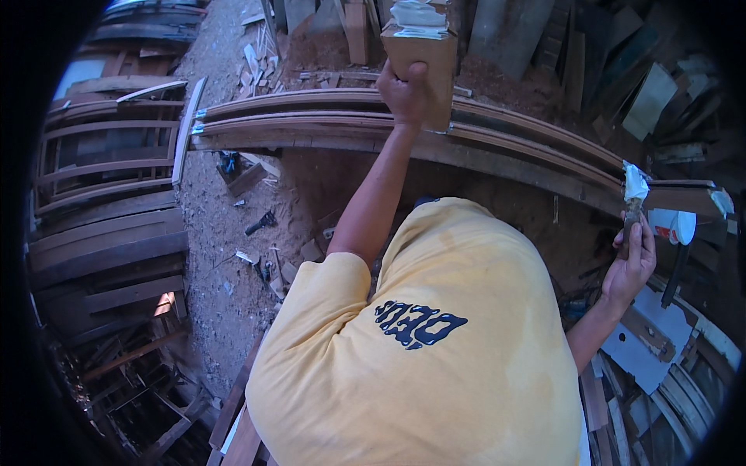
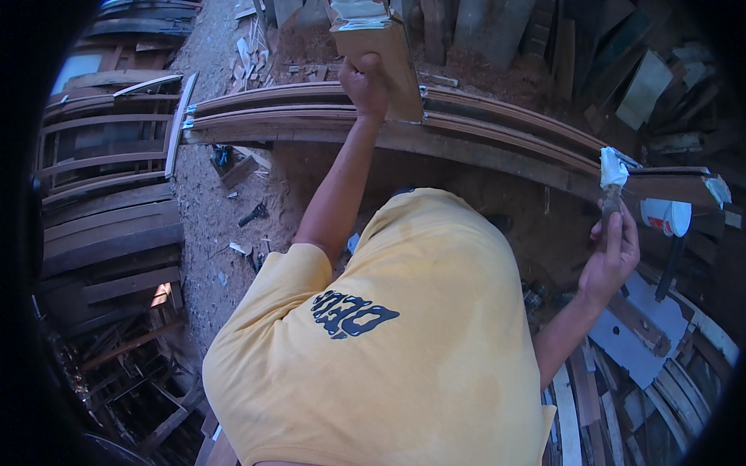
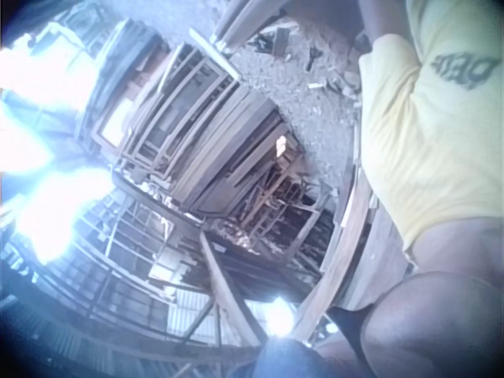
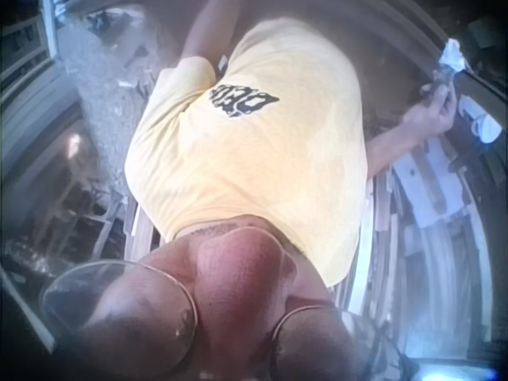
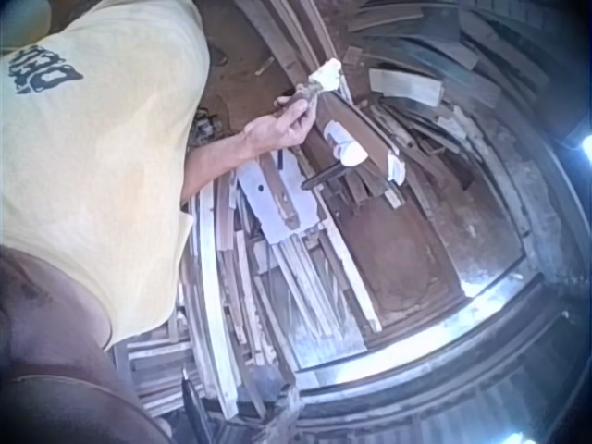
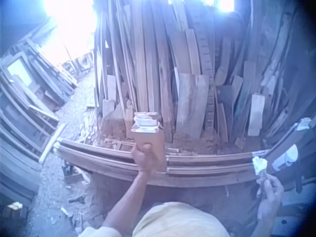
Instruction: The person applies adhesive from a container onto the ends and joints of wooden boards and frames using a wooden stick.
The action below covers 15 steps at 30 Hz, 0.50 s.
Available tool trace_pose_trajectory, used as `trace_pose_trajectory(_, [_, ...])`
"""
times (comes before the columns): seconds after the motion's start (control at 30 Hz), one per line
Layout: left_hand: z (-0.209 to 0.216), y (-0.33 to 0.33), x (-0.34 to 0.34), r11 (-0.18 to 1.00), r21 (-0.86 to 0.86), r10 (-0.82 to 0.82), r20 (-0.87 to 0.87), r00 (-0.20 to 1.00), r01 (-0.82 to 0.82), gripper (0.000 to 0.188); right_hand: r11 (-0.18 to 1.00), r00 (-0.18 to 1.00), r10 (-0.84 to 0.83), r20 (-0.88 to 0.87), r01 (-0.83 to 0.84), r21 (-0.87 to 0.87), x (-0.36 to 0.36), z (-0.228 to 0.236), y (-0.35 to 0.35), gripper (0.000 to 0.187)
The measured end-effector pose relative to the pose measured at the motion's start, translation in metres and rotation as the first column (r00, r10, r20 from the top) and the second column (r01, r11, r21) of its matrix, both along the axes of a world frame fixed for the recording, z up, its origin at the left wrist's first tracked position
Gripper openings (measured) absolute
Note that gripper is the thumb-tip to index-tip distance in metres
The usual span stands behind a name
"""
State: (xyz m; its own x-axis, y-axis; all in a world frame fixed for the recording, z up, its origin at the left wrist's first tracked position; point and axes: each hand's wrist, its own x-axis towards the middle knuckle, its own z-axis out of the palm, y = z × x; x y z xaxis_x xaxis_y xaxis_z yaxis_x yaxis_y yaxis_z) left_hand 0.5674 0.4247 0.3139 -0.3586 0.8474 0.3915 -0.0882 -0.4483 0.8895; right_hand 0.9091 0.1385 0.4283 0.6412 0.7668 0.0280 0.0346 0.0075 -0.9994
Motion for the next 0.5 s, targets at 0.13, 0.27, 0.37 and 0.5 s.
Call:
trace_pose_trajectory(0.13, [0.004, -0.0021, 0.0021, 0.997, -0.036, 0.065, -0.124, 0.99, -0.069, 0.077, 0.999, 0.999, 0.044, 0.007, -0.044, -0.001, 0.0035, 0.0001, -0.0007, 0.035])
trace_pose_trajectory(0.27, [-0.0007, 0.0001, -0.0011, 0.999, -0.013, 0.048, -0.059, 0.997, -0.049, 0.065, 0.999, 0.999, 0.047, -0.004, -0.047, -0.016, 0.0019, 0.0005, 0.0008, 0.035])
trace_pose_trajectory(0.37, [-0.0007, 0.0019, 0.0003, 0.999, -0.012, 0.05, -0.022, 0.999, -0.05, 0.057, 0.999, 1.0, 0.024, -0.011, -0.024, -0.03, -0.0056, 0.004, 0.0065, 0.034])
trace_pose_trajectory(0.5, [-0.0035, 0.0039, 0.0013, 0.997, -0.029, 0.065, -0.039, 0.997, -0.066, 0.05, 0.999, 0.999, 0.045, -0.024, -0.046, -0.03, -0.0049, 0.0018, 0.0072, 0.034])
